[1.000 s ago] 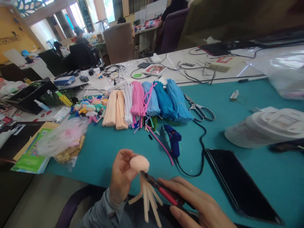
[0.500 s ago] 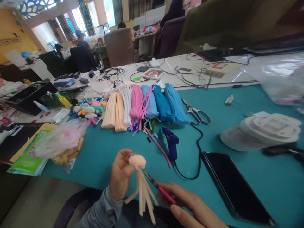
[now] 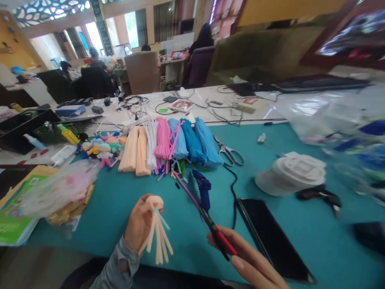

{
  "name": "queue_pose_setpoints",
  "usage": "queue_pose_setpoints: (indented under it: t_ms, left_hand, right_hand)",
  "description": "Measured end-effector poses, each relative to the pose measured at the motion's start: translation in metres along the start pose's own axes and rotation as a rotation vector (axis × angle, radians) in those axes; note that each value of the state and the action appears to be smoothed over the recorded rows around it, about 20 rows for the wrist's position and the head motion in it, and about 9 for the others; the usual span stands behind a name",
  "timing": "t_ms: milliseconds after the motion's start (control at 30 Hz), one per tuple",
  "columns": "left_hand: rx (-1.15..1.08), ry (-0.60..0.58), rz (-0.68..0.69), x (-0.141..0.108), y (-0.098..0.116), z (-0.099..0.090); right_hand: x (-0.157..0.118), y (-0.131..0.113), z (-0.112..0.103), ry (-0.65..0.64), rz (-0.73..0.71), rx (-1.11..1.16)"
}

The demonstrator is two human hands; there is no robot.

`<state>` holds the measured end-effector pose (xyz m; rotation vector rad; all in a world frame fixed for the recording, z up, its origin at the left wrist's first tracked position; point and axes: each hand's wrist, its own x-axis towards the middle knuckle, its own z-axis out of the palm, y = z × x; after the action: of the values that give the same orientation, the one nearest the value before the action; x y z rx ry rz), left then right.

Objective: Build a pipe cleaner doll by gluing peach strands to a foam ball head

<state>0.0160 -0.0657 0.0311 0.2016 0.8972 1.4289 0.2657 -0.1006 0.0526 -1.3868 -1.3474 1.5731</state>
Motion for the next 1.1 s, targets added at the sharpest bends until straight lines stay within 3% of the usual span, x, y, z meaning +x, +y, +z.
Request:
queue_pose_setpoints:
  t_ms: [133,300,500,700,900,1100]
  left_hand:
    - [0.034,-0.001,0.011,0.017,0.003,-0.004]
    - [0.056,-0.046,0.078,0.047,0.006,-0.008]
    - [0.042,-0.143,0.041,0.072,0.0,-0.017]
    - [-0.009,-0.179,-0.001,0.074,-0.004,-0.02]
    - [-0.041,-0.177,0.02,0.075,-0.002,-0.019]
    - [-0.081,-0.167,0.032,0.078,0.002,-0.017]
  right_hand:
    - [0.002,-0.028,-0.003,0.167,-0.109,-0.08]
    - [0.026,-0.052,-0.012,0.224,-0.199,-0.223]
    - [0.105,-0.067,-0.046,0.456,-0.015,-0.447]
    - [0.183,-0.077,-0.074,0.653,0.2,-0.64]
    - [0.214,-0.075,-0.078,0.778,0.347,-0.841]
    - [0.225,-0.067,-0.083,0.776,0.353,-1.01]
